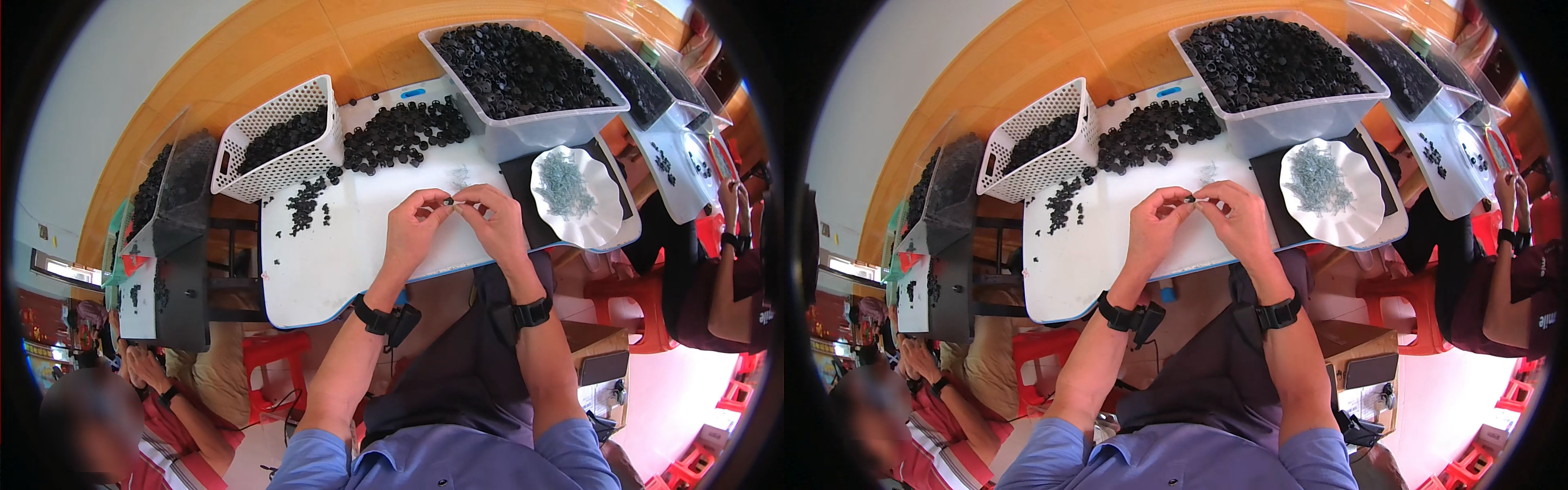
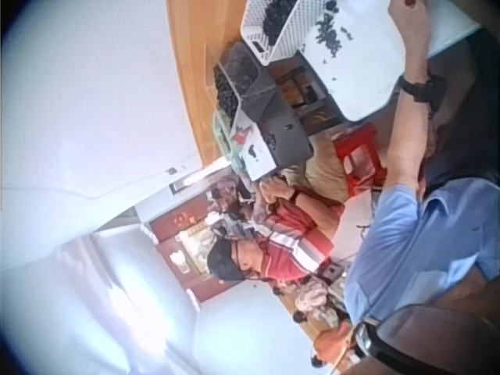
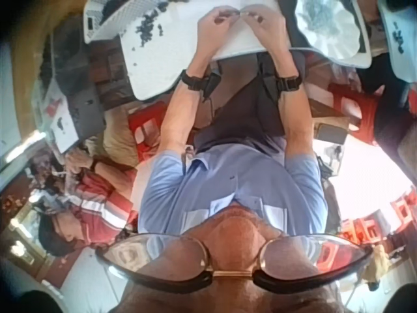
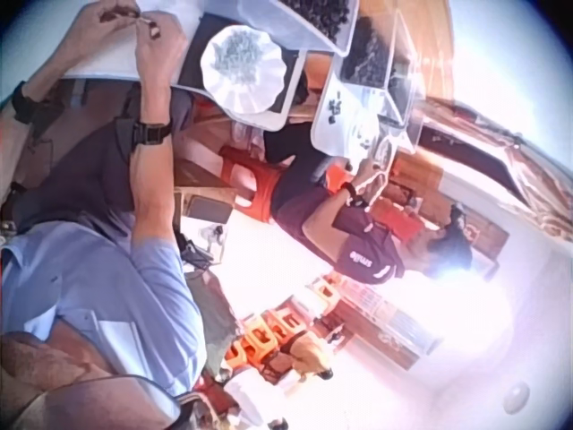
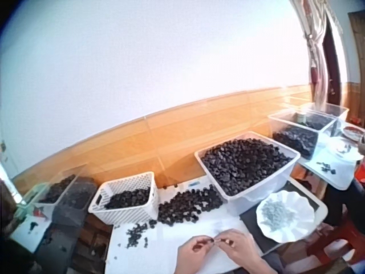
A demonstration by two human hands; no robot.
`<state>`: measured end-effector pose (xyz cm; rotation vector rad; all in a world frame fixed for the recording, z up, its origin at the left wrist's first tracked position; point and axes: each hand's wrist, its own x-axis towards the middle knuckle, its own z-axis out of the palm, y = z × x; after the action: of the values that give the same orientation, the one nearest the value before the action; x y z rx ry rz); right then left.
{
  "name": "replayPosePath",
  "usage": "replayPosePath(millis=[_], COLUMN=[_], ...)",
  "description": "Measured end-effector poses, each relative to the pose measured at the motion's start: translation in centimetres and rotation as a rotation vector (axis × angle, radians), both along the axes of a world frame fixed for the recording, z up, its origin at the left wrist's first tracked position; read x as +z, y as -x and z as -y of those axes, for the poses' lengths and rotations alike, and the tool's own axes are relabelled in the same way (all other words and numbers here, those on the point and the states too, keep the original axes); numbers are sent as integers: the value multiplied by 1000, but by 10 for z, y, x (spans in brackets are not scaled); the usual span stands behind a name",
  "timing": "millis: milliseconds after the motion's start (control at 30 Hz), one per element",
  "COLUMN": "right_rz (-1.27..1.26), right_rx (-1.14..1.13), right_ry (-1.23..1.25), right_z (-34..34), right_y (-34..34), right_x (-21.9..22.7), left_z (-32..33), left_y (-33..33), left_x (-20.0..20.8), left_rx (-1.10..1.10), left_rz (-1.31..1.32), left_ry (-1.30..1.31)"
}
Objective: Assembling small black plastic/rubber components with metal inserts by hand at a production table.
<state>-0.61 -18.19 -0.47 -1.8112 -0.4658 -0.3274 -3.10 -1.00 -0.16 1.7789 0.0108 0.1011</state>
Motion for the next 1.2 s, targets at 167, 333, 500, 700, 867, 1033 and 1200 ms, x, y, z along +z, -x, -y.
replayPosePath(millis=[167,333,500,700,867,1033,1200], right_rz=[-105,-81,-64,-108,-50,-51,-79], right_rx=[42,15,10,17,29,-15,-23], right_ry=[-91,-73,-83,-93,-128,-127,-138], right_z=[-1,1,1,5,4,7,6], right_y=[-1,-2,-2,-2,-3,-2,-1], right_x=[1,5,1,-1,-2,1,0], left_z=[-2,2,3,8,-3,-31,-39], left_y=[-1,-4,-3,-1,-11,-52,-73], left_x=[-6,-6,-8,0,-2,18,12], left_rx=[20,-75,-48,-42,-88,202,161], left_rz=[47,21,64,37,110,133,186], left_ry=[69,118,29,-119,-118,-586,-794])
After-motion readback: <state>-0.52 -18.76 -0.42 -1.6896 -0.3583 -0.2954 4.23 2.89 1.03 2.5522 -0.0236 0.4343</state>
